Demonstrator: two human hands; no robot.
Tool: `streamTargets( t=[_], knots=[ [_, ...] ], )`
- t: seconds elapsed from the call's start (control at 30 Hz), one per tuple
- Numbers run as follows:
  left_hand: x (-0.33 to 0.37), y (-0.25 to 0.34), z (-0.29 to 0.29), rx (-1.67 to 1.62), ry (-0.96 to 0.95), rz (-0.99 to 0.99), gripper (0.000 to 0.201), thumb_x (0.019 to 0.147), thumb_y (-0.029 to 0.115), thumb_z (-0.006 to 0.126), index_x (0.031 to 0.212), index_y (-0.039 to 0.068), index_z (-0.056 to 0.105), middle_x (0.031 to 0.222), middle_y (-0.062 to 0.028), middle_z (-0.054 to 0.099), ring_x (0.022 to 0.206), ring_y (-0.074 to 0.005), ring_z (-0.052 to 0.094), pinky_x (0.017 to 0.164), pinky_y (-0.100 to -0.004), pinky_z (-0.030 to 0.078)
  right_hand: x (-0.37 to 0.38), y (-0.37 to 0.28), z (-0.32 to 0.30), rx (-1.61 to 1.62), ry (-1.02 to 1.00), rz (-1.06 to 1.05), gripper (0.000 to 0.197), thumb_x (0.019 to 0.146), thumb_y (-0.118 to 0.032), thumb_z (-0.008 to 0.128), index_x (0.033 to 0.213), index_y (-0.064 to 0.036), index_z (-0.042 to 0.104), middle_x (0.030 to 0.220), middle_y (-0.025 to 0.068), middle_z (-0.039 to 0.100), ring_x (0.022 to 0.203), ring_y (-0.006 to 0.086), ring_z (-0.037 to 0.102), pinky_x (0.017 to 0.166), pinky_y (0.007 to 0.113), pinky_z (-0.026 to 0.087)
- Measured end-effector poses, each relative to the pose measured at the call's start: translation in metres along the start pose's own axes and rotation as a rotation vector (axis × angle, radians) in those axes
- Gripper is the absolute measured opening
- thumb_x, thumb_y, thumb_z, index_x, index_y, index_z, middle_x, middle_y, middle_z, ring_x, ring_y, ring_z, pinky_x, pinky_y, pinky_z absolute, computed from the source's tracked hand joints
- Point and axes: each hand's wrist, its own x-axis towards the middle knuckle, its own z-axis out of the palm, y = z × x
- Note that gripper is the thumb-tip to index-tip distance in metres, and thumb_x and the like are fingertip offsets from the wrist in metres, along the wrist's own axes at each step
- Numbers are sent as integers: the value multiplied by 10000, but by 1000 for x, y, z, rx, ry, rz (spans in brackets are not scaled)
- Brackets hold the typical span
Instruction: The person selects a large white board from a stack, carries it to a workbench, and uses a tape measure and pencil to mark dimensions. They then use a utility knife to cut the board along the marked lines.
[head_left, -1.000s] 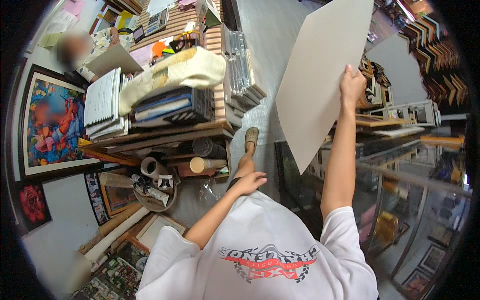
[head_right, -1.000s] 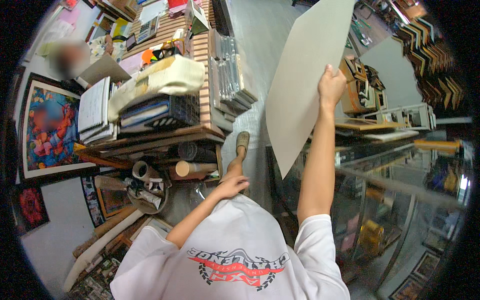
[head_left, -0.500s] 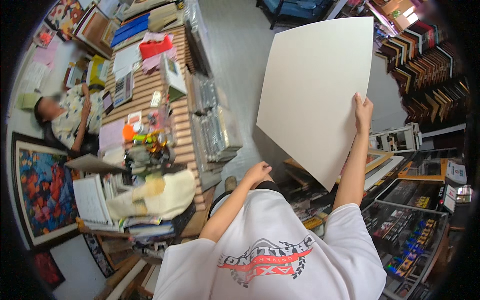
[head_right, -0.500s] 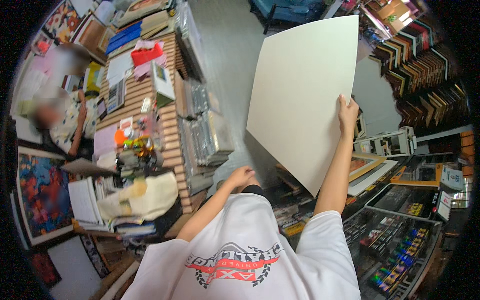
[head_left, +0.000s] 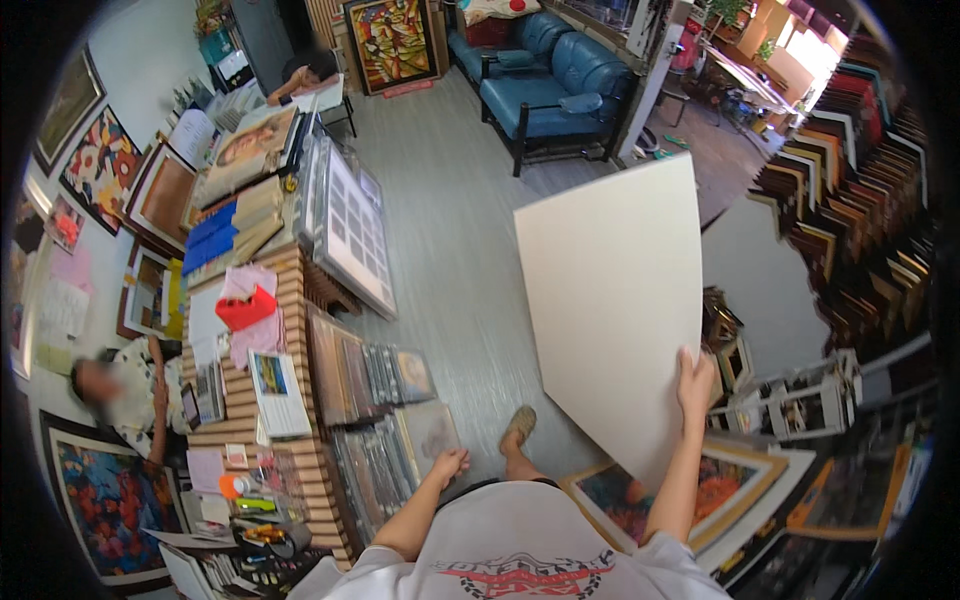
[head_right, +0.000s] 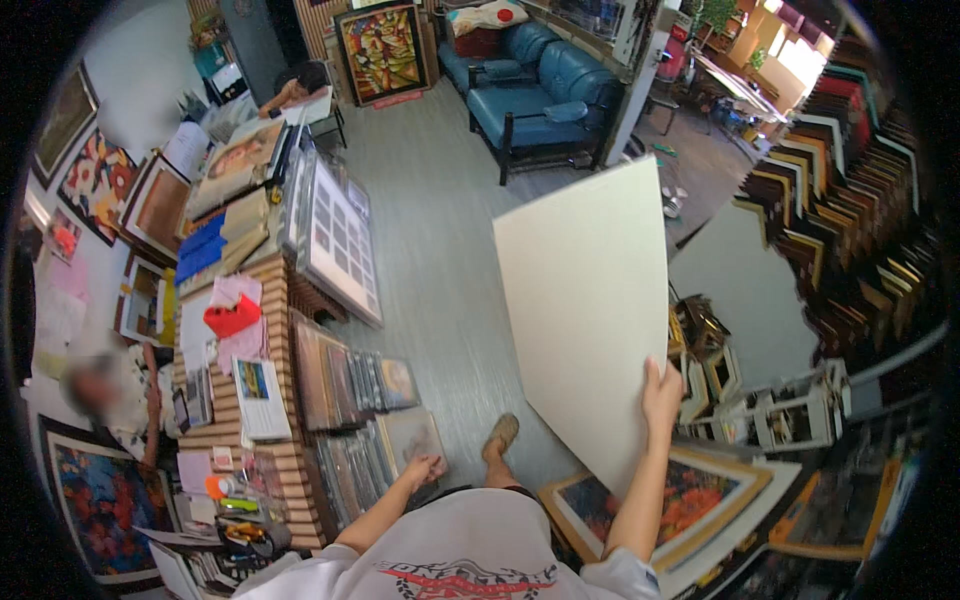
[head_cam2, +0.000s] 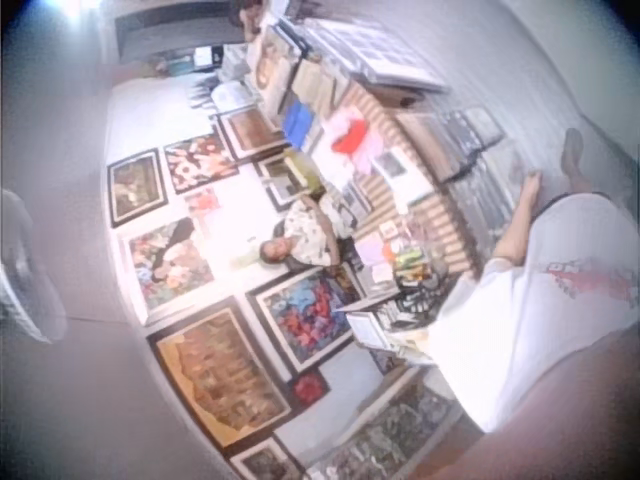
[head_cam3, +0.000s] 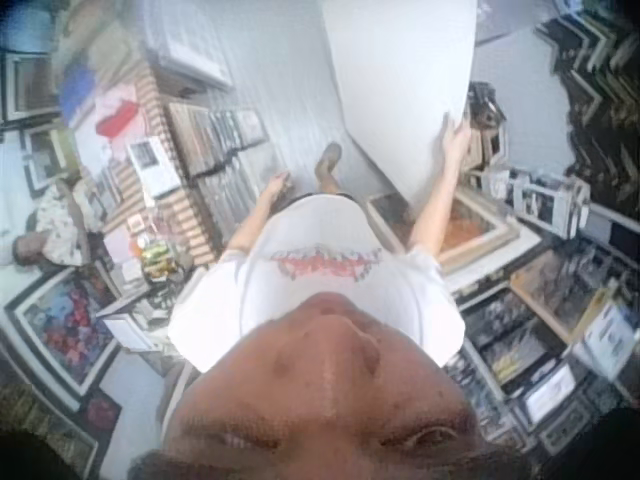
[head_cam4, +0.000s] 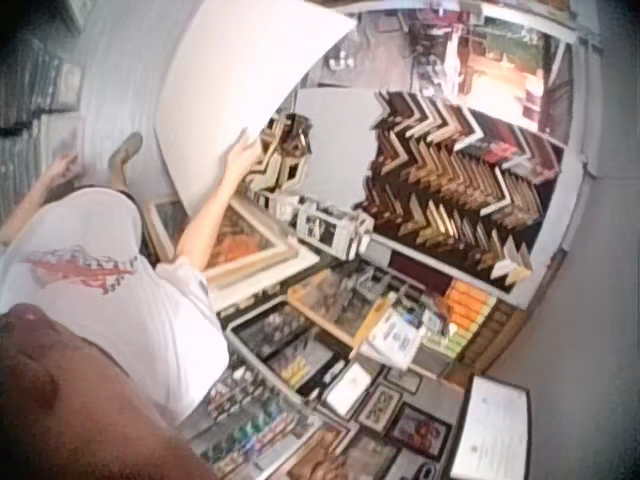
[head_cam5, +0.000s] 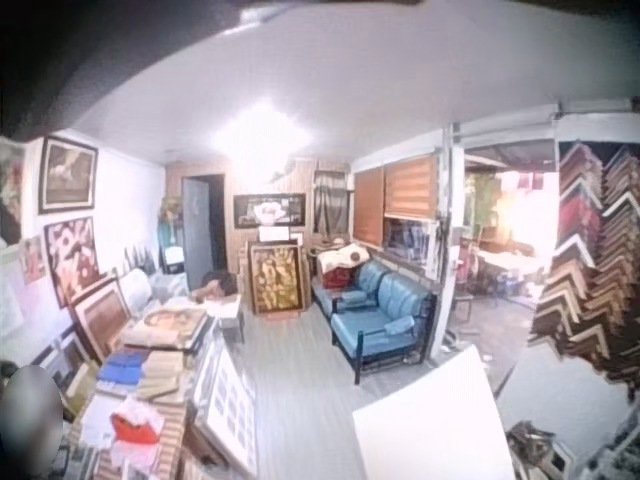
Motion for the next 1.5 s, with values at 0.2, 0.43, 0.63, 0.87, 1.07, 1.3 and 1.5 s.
streamTargets(
  t=[0.2,0.43,0.63,0.87,1.07,1.3,1.5],
  knots=[
    [30,91,-5,3,220,-115,347,1027,379,573,1207,91,647,1078,-54,704,875,-186,669,715,-364,502,90,25,18,20,9,206,443,1040,-338,546,1116,78,680,956,271,707,903,448,652,814,493,490],
    [98,168,-13,371,77,-361,521,947,506,642,1191,47,670,989,-91,723,756,-224,687,627,-402,503,259,26,43,-96,-32,234,369,1062,-256,541,1125,80,681,920,248,718,810,391,681,765,455,520],
    [281,391,-29,600,-6,-338,504,953,489,617,1099,14,703,861,-111,730,678,-231,676,610,-410,515,426,20,70,-329,78,264,339,1044,-240,545,1102,59,696,846,260,697,770,431,682,703,461,526],
    [536,854,191,672,-64,135,437,993,472,579,1145,64,628,1004,-56,681,764,-164,624,585,-311,484,575,19,87,-380,266,380,315,1040,-264,545,1084,2,705,719,253,629,645,430,634,586,471,466],
    [593,1169,589,722,-612,474,544,1039,540,473,1403,138,518,1359,-106,607,1161,-258,620,946,-455,482,715,68,119,-388,451,569,303,1051,-246,530,1055,6,700,672,231,605,590,411,593,573,464,445],
    [643,1329,852,757,-831,206,780,1016,672,405,1494,56,425,1431,-151,558,1217,-298,610,1002,-501,477,951,161,87,-215,377,754,319,1057,-287,522,1072,-14,688,742,252,635,673,446,636,612,473,481],
    [726,1498,1036,669,-883,153,872,1000,719,348,1493,1,390,1453,-216,508,1251,-382,582,996,-549,490,1153,238,71,-142,488,607,251,1038,-221,558,1145,-43,699,817,267,665,755,468,665,623,483,524]
  ],
)
